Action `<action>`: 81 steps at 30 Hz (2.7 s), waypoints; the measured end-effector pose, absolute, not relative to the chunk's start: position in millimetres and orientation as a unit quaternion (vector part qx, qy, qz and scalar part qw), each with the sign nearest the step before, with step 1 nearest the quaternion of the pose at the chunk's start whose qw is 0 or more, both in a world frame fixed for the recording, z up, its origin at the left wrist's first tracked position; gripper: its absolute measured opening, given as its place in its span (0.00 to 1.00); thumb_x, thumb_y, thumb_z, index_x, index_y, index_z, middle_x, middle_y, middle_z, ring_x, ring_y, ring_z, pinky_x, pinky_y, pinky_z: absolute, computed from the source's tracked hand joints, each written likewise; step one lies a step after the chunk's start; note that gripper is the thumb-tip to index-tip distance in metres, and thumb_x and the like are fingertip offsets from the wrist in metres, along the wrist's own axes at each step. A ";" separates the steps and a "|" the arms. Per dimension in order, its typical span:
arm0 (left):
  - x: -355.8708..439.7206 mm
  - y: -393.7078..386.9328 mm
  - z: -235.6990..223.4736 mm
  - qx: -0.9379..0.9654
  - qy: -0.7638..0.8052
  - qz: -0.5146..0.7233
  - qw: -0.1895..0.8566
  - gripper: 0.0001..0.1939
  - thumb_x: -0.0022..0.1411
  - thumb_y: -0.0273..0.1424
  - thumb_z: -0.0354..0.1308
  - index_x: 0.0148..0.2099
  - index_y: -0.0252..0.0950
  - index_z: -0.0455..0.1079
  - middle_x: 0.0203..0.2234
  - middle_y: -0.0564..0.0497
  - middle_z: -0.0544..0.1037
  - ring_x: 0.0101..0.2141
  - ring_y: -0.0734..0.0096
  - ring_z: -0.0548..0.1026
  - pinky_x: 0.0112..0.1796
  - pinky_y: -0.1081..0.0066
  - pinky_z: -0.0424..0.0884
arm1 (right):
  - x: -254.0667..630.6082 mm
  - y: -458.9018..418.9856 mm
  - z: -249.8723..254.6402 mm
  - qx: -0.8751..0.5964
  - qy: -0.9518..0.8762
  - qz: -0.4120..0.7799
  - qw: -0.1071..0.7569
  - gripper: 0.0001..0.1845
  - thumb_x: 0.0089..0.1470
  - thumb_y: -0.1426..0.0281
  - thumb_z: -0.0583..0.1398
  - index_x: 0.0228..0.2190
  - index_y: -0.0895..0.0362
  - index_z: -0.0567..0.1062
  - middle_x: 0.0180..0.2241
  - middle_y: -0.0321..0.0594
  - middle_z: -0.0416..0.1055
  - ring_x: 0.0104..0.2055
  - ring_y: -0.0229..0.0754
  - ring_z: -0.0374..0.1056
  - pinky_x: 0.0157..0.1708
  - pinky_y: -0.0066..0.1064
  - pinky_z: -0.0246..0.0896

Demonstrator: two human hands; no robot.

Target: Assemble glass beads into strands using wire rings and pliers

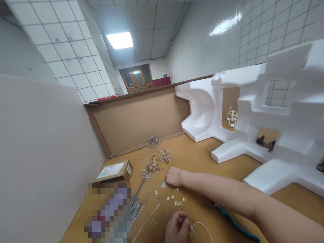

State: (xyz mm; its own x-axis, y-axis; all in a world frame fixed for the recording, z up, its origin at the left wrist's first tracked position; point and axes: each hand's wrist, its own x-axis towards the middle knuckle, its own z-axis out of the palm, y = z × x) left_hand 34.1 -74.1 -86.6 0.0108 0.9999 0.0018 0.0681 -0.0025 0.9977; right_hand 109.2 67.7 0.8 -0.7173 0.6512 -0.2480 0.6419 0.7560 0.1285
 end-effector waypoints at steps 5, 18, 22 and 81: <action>33.8 -74.0 -85.6 0.534 0.514 0.469 0.481 0.09 0.45 0.36 0.58 0.26 0.35 0.68 0.17 0.54 0.67 0.20 0.71 0.67 0.24 0.74 0.63 | 112.0 69.3 9.6 0.380 0.909 -0.037 0.167 0.16 0.54 0.67 0.54 0.44 0.59 0.65 0.44 0.43 0.64 0.41 0.42 0.64 0.39 0.40 0.61; 24.1 -63.7 -12.2 0.710 0.548 0.389 0.209 0.11 0.55 0.31 0.49 0.37 0.39 0.71 0.32 0.46 0.70 0.36 0.59 0.67 0.39 0.65 0.60 | 167.6 30.5 42.5 0.411 0.864 -0.220 0.188 0.15 0.53 0.66 0.54 0.43 0.59 0.66 0.44 0.41 0.64 0.40 0.42 0.64 0.37 0.38 0.62; 35.0 -43.9 0.6 0.786 0.544 0.248 0.159 0.12 0.53 0.24 0.46 0.30 0.35 0.71 0.30 0.45 0.72 0.35 0.61 0.67 0.39 0.66 0.59 | 160.6 3.6 54.8 0.437 0.869 -0.183 0.142 0.13 0.54 0.66 0.54 0.41 0.58 0.67 0.43 0.41 0.65 0.41 0.42 0.64 0.40 0.40 0.61; 41.4 -81.0 -27.7 0.486 0.490 0.423 0.588 0.19 0.38 0.43 0.64 0.26 0.33 0.67 0.15 0.57 0.69 0.09 0.86 0.55 0.10 0.81 0.52 | 200.2 -52.1 -12.2 0.383 0.618 -0.631 -0.271 0.15 0.36 0.74 0.59 0.32 0.57 0.63 0.19 0.27 0.66 0.18 0.32 0.65 0.17 0.23 0.61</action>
